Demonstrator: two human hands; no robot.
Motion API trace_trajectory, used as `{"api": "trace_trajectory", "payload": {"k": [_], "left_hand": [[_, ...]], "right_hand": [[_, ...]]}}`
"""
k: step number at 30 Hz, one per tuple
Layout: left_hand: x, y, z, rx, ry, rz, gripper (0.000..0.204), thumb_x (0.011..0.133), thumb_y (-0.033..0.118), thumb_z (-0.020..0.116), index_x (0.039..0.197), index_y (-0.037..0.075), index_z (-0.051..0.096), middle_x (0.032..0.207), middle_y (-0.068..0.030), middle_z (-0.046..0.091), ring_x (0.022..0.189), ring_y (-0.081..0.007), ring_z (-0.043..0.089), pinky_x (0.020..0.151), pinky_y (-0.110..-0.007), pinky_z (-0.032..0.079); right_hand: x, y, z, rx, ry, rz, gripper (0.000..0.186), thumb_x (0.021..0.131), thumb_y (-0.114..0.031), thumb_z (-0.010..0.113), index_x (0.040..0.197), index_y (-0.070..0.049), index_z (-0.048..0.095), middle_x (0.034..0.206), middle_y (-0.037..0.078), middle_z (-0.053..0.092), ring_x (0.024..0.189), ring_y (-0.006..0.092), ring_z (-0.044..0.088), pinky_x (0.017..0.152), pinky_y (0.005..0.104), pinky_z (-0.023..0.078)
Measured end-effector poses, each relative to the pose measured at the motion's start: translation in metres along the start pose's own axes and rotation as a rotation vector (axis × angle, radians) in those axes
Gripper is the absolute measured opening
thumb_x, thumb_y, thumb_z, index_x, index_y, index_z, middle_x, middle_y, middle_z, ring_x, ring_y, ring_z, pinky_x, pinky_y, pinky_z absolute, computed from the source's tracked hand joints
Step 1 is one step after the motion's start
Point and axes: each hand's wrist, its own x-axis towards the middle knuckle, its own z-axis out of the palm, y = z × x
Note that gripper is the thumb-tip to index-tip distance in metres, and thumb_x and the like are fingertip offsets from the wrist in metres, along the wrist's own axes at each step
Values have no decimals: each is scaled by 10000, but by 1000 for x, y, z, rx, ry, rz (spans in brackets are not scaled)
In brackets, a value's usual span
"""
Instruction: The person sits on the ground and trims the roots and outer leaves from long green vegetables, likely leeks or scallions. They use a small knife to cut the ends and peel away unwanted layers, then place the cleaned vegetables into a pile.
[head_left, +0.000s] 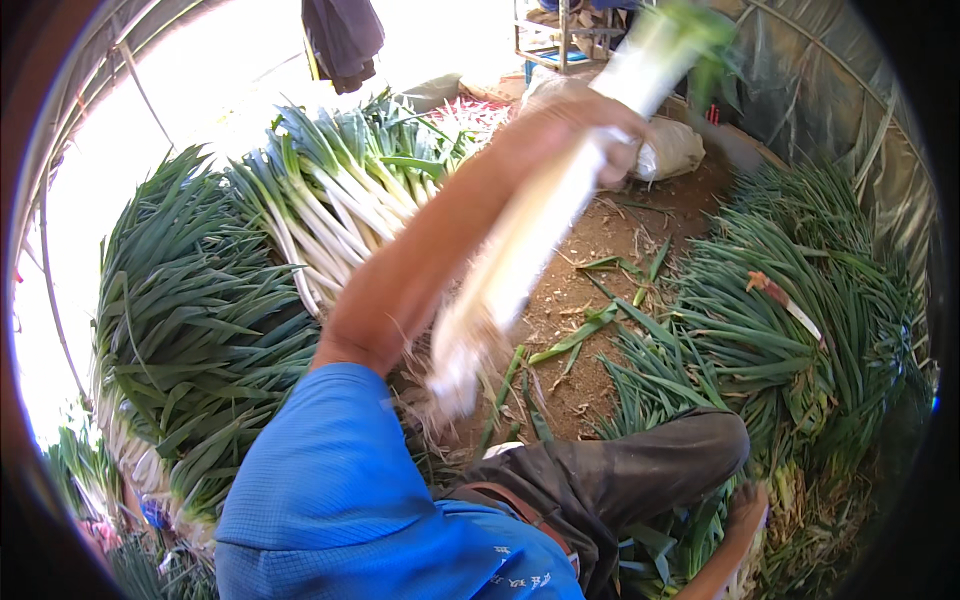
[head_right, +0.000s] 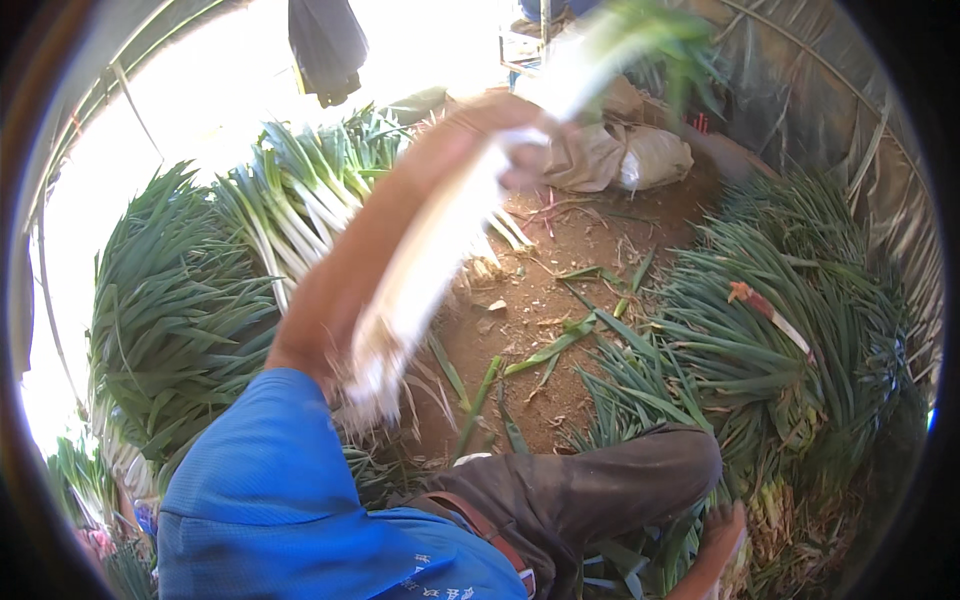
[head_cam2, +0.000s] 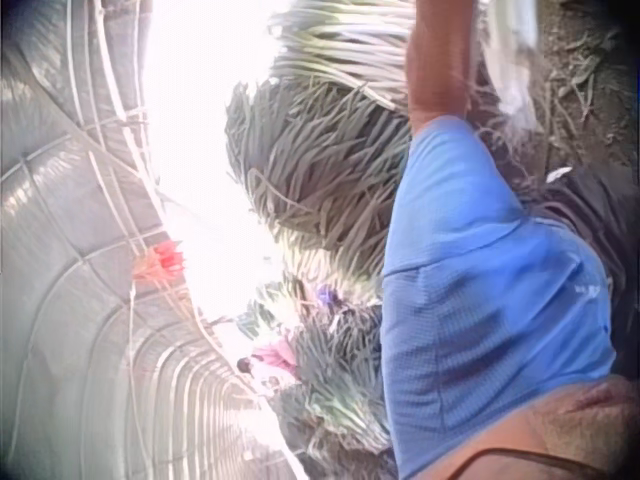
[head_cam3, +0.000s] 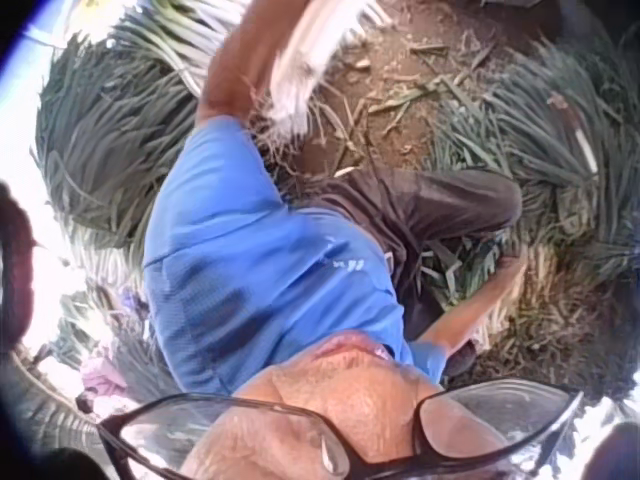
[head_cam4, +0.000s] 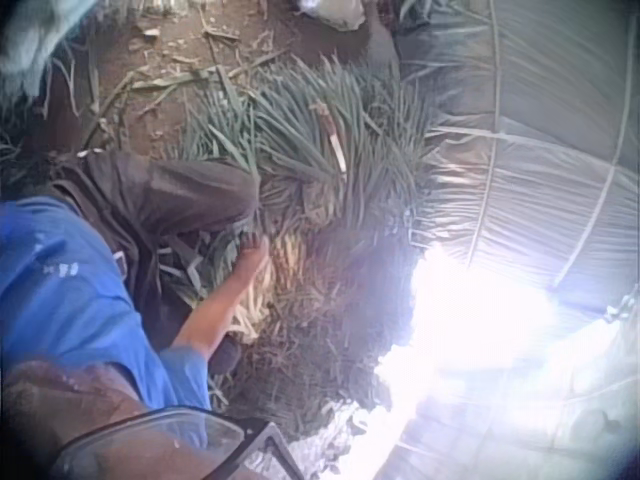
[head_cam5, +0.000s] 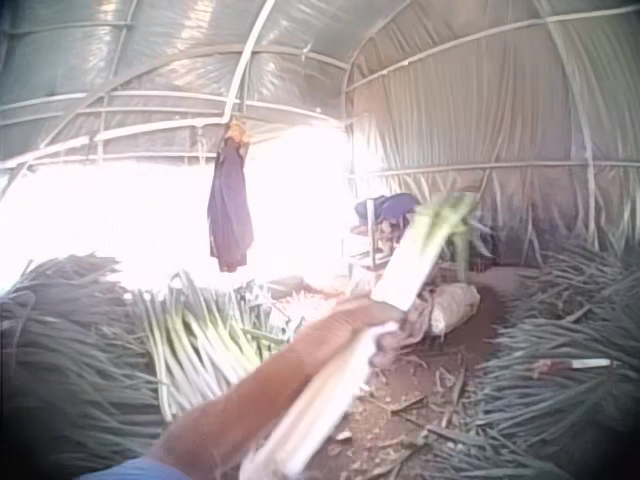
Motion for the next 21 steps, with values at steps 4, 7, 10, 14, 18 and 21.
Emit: {"api": "trace_trajectory", "payload": {"k": [4,7,10,14,18,21], "left_hand": [[-31,56,-149,323,477,163,378,946,286,704,1168,-11,631,843,-83,665,617,-102,609,510,-187,554],[-41,38,-193,504,884,50,377,1000,272,630,1223,-31,606,986,-133,715,680,-158,665,591,-236,596],[-160,10,-428,816,1380,-232,739,886,435,777,1334,-115,569,1026,-175,729,858,-294,707,780,-383,605],[-186,-114,-429,1410,1454,-233,563,836,214,718,1306,-71,593,1103,-286,684,1073,-450,652,964,-495,513],[-139,-185,-315,1486,1356,131,433,893,104,648,1292,-60,608,1196,-274,636,1173,-397,607,1033,-434,475],[-70,-233,-187,1151,942,333,312,947,94,640,1224,-47,658,1130,-192,679,1095,-301,656,988,-390,506]], "right_hand": [[-35,37,15,-449,171,172,561,975,-360,625,1405,-23,500,1294,115,604,1136,307,567,1001,424,460],[-40,74,-82,214,593,99,533,981,-353,590,1378,-5,518,1244,93,611,1122,296,569,997,413,455],[-38,84,13,59,491,194,520,961,-362,595,1337,-7,544,1274,112,604,1146,300,565,984,413,456],[-70,68,6,-118,439,116,564,923,-377,649,1345,-21,535,1231,136,608,1114,292,590,931,415,478],[-86,62,23,-6,419,73,461,908,-327,666,1244,-23,577,1121,144,625,983,300,615,834,410,493],[-84,69,31,89,512,-28,224,896,-184,701,767,-172,519,600,-39,399,483,128,388,456,305,347]]}}
